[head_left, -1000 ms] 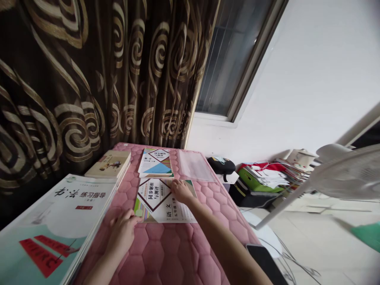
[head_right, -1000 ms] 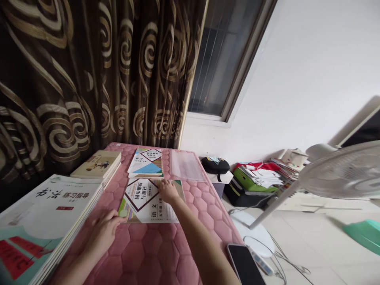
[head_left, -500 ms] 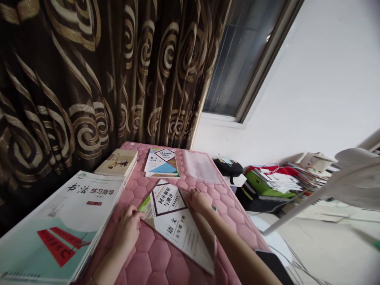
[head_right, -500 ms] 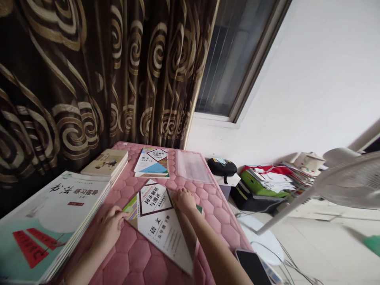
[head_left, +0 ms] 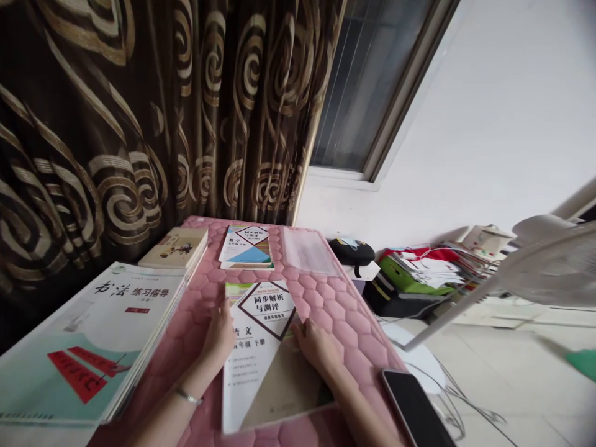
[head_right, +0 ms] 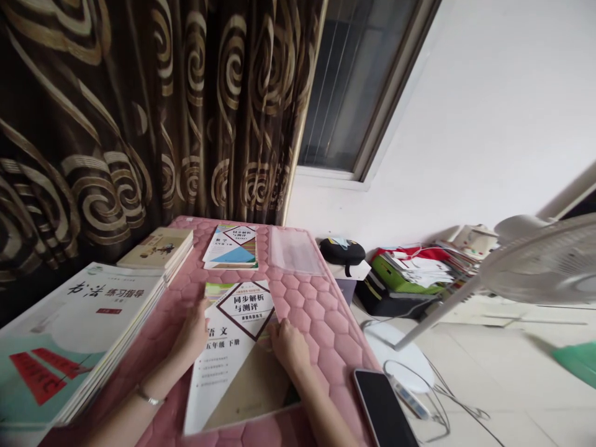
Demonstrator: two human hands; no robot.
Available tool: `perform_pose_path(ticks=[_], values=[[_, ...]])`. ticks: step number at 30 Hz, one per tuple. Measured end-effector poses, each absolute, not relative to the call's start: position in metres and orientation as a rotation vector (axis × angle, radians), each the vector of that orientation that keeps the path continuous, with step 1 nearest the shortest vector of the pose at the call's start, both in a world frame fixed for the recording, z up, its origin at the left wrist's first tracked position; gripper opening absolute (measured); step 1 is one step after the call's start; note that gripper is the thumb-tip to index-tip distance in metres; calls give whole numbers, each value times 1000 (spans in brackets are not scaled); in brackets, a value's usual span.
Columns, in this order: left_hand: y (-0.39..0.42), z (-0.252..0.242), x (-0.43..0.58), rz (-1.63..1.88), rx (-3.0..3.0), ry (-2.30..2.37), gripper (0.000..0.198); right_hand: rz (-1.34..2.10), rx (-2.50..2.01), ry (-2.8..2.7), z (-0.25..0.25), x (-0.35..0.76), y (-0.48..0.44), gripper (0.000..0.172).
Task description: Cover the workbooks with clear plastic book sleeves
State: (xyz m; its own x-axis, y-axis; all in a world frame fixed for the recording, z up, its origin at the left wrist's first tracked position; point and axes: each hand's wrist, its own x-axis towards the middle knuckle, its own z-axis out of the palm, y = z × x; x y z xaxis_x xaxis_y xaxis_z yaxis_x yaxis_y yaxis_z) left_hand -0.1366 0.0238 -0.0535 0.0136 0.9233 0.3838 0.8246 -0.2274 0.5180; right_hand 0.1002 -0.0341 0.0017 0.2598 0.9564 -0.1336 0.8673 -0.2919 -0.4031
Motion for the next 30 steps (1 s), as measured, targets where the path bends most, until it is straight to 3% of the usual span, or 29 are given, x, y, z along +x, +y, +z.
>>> perform_pose_path(ticks=[9, 21, 25, 30], values=[[71, -33, -128, 970, 2043, 1850, 57, 642, -2098, -1498, -13, 109, -14, 31], [32, -30, -133, 782, 1871, 1946, 43, 649, -2021, -1550, -19, 112, -11, 34], [21, -23, -137, 911, 1611, 1858, 47, 795, -1910, -1418, -14, 111, -14, 28], [42, 1, -149, 963, 1375, 1797, 47, 983, -1825, -1315, 6, 116, -7, 37]])
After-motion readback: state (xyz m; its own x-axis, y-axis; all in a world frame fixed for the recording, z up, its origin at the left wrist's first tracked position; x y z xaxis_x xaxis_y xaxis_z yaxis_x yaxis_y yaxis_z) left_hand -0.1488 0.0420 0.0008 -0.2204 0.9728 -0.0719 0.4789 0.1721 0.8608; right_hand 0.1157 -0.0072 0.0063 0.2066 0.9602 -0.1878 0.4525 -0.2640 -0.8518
